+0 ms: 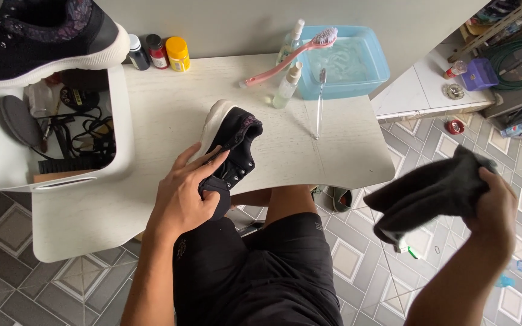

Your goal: A person is cleaning a black sneaker using a grey cloth and cleaning solution at a floor-level workspace.

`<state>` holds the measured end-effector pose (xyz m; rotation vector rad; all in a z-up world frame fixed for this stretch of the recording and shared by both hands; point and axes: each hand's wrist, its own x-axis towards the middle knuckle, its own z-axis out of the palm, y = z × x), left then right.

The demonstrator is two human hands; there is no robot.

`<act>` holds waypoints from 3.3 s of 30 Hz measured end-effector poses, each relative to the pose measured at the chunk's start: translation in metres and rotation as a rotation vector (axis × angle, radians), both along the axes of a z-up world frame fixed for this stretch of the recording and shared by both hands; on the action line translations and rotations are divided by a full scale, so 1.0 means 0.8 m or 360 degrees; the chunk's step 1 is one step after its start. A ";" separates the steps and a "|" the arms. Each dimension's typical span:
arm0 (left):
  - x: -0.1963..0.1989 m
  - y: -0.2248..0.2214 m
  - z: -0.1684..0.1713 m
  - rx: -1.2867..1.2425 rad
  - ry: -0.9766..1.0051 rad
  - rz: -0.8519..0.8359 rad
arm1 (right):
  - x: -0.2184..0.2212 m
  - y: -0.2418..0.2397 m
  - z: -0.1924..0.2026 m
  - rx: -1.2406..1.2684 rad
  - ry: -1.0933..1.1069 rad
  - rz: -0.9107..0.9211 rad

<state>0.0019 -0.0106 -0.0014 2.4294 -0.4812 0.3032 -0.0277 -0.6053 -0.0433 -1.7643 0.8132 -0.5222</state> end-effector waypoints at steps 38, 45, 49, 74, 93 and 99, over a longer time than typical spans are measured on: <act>0.006 0.001 0.009 0.0048 0.0431 0.0005 | 0.160 0.296 -0.004 -0.0986 0.0109 0.1064; 0.002 -0.001 0.016 0.0042 0.0469 0.0000 | 0.194 0.311 -0.027 -0.0852 -0.0014 0.1128; 0.002 0.001 0.013 0.0051 0.0470 0.0005 | 0.195 0.304 0.025 -0.0724 0.0023 0.1054; -0.002 0.002 0.002 -0.0035 0.0111 0.0049 | 0.238 0.249 0.064 -0.1681 0.0522 0.0937; 0.002 0.015 0.013 -0.0079 0.0488 -0.0012 | 0.108 0.440 0.005 -0.1488 -0.0048 0.1456; 0.004 0.015 0.011 -0.0045 0.0475 -0.0027 | 0.109 0.444 0.039 -0.1304 -0.0029 0.1742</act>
